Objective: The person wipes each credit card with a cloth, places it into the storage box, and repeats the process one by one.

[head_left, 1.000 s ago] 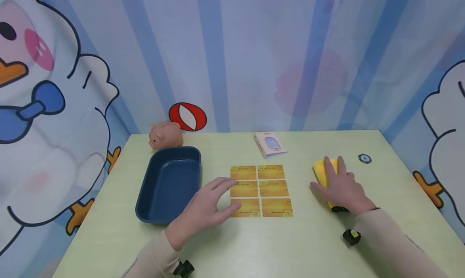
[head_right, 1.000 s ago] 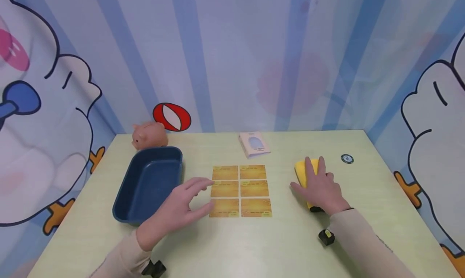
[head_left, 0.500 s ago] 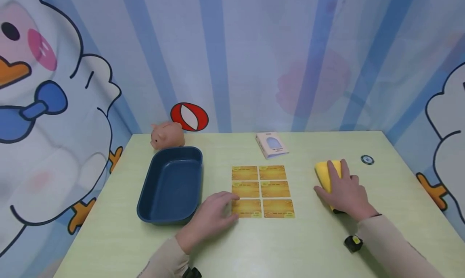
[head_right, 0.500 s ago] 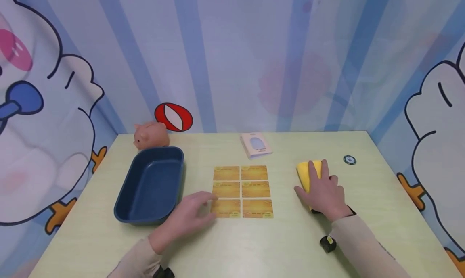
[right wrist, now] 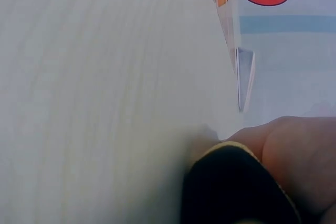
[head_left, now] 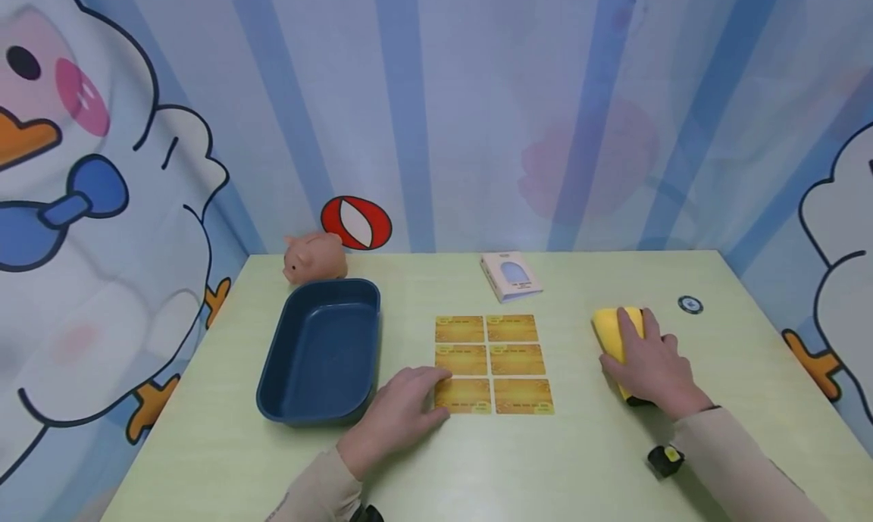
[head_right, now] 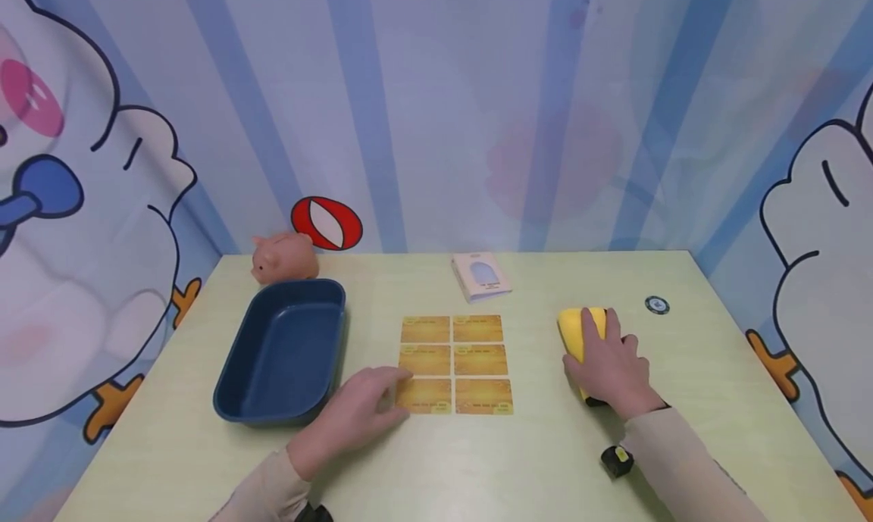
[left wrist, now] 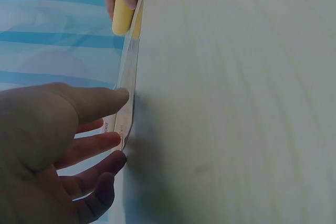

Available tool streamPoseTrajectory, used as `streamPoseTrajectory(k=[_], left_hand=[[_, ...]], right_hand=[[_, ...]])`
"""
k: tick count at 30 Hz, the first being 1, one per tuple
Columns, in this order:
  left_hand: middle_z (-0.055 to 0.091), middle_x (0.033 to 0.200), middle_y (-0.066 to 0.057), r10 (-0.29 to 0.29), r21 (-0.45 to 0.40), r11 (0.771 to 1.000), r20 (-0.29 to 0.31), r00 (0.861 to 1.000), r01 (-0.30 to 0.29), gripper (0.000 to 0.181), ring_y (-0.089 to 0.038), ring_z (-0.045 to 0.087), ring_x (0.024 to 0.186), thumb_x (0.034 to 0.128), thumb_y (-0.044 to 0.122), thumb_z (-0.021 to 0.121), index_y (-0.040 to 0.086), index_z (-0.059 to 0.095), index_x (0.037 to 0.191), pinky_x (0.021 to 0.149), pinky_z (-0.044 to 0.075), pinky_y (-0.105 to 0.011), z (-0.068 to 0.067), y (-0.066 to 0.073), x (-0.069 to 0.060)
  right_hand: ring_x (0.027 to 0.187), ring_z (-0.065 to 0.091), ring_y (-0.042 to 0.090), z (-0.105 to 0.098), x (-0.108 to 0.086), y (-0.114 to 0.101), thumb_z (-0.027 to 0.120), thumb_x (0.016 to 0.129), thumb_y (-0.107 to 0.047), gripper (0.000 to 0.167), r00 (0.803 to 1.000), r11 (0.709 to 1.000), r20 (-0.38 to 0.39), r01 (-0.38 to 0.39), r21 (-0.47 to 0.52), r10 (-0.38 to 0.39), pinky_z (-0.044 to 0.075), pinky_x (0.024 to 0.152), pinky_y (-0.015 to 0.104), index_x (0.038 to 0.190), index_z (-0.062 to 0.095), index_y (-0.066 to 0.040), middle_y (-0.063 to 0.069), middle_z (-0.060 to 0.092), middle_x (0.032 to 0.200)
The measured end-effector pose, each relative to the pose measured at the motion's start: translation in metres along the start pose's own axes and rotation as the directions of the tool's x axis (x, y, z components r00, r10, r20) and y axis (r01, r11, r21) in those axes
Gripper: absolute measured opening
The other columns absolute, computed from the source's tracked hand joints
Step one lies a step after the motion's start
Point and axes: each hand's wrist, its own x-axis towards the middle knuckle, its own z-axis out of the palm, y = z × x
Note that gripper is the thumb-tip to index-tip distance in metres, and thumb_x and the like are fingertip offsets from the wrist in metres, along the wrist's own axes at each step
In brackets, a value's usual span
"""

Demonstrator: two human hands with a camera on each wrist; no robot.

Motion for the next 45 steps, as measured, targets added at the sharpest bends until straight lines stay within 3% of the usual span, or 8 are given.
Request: streamPoseTrajectory(k=[8, 15, 20, 28, 38, 45], left_hand=[[0.074, 0.125, -0.004, -0.005, 0.014, 1.0, -0.007, 1.0, 0.005, 0.047, -0.022, 0.066, 0.105, 0.0877, 0.022, 0.087, 0.01, 0.07, 0.129, 0.09, 0.057, -0.038, 0.0019, 0.0003, 0.0003], [0.072, 0.125, -0.005, 0.016, 0.003, 1.0, -0.01, 1.0, -0.016, 0.046, -0.024, 0.065, 0.109, 0.0877, 0.019, 0.087, 0.01, 0.069, 0.129, 0.094, 0.056, -0.04, -0.0002, 0.0023, -0.0007], [0.069, 0.128, -0.004, 0.017, -0.007, 1.0, 0.025, 1.0, -0.017, 0.047, -0.024, 0.063, 0.113, 0.0887, 0.016, 0.086, 0.011, 0.067, 0.132, 0.098, 0.055, -0.041, 0.0007, 0.0027, 0.0006], [0.064, 0.126, -0.002, -0.022, -0.028, 0.999, 0.096, 0.995, 0.025, 0.055, -0.021, 0.058, 0.107, 0.0891, 0.013, 0.085, 0.014, 0.061, 0.138, 0.091, 0.054, -0.039, 0.0014, 0.0036, 0.0032], [0.06, 0.126, -0.003, -0.063, -0.019, 0.998, 0.135, 0.989, 0.066, 0.056, -0.022, 0.055, 0.109, 0.0882, 0.013, 0.085, 0.012, 0.061, 0.139, 0.091, 0.053, -0.038, 0.0009, 0.0041, 0.0036], [0.058, 0.123, -0.002, -0.057, -0.037, 0.997, 0.116, 0.992, 0.062, 0.048, -0.021, 0.052, 0.108, 0.0869, 0.013, 0.086, 0.011, 0.069, 0.131, 0.088, 0.053, -0.035, -0.0011, 0.0057, 0.0033]], right_hand=[[0.118, 0.036, 0.067, -0.0035, -0.0012, -0.0027, 0.063, 0.099, -0.037, 0.088, 1.0, 1.0, 0.026, -0.014, 0.016, 0.014, 0.049, 0.069, 0.068, 0.165, 0.016, -0.003, 0.039, 0.006, 0.162], [0.115, 0.037, 0.067, -0.0058, -0.0014, -0.0027, 0.063, 0.098, -0.037, 0.087, 0.999, 0.999, 0.037, -0.019, 0.03, 0.018, 0.049, 0.067, 0.065, 0.165, 0.017, -0.004, 0.04, 0.008, 0.161], [0.116, 0.038, 0.066, -0.0084, -0.0021, -0.0021, 0.065, 0.098, -0.037, 0.088, 0.999, 0.999, 0.046, -0.022, 0.034, 0.02, 0.05, 0.068, 0.063, 0.165, 0.018, -0.004, 0.04, 0.009, 0.161], [0.113, 0.039, 0.064, -0.0103, -0.0017, -0.0015, 0.067, 0.096, -0.033, 0.087, 0.999, 1.0, 0.044, 0.002, 0.031, -0.003, 0.051, 0.064, 0.056, 0.163, 0.022, -0.002, 0.04, 0.012, 0.159], [0.12, 0.035, 0.066, -0.0082, -0.0032, -0.0016, 0.066, 0.097, -0.036, 0.088, 0.999, 0.999, 0.031, 0.01, 0.041, -0.012, 0.051, 0.071, 0.065, 0.164, 0.021, -0.001, 0.046, 0.012, 0.155], [0.117, 0.037, 0.064, -0.0069, -0.0042, -0.0034, 0.067, 0.099, -0.04, 0.09, 1.0, 1.0, 0.014, 0.01, 0.016, -0.01, 0.051, 0.072, 0.065, 0.164, 0.02, -0.002, 0.046, 0.021, 0.149]])
